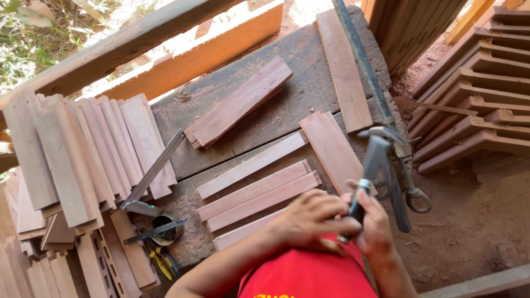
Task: The person arranges narrow wooden slats on a workbench, aligning them edge to edge against a wider board and squaring them up. They pick up and reposition slats one at a time, hold a hammer and a bladed hand tool, and tap or trim pieces into place while building up a row of slats.
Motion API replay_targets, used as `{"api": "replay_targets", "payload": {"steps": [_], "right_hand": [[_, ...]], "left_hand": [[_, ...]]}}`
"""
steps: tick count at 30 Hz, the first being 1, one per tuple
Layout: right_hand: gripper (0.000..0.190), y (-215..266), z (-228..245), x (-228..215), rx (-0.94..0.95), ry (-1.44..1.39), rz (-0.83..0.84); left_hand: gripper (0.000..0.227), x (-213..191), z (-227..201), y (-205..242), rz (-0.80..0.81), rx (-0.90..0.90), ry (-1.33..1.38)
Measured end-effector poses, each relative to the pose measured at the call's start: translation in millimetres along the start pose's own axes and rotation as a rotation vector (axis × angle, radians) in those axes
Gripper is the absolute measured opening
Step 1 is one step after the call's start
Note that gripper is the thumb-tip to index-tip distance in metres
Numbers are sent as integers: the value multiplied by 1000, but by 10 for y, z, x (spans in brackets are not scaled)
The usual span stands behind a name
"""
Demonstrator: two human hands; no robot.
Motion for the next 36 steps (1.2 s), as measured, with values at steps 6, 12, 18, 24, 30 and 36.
{"api": "replay_targets", "payload": {"steps": [6, 12, 18, 24, 30, 36], "right_hand": [[65, 183, 109, -389, -161, 734, -473], [59, 255, -118, -500, -132, 1014, -558], [64, 255, -115, -502, -24, 1245, -542], [64, 283, -83, -819, 106, 1138, -559], [66, 215, -11, -846, 80, 1235, -485], [66, 142, 69, -530, 93, 1682, -512]], "left_hand": [[62, 1077, 890, 1720, 376, -925, 4], [53, 1166, 940, 2071, 358, -913, -15], [58, 1220, 914, 2070, 549, -970, -75], [63, 1435, 874, 2194, 529, -960, -221], [66, 1356, 908, 2043, 442, -818, -214], [57, 1313, 883, 1952, 359, -726, -284]]}}
Point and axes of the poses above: each hand's wrist, its own y-axis away from the middle knuckle, its own x-axis out of the palm, z = x × y, the point moved 3 cm from there along -y, towards the middle knuckle, and after that the axes turned 13 degrees about -y, right-handed, at the moved point
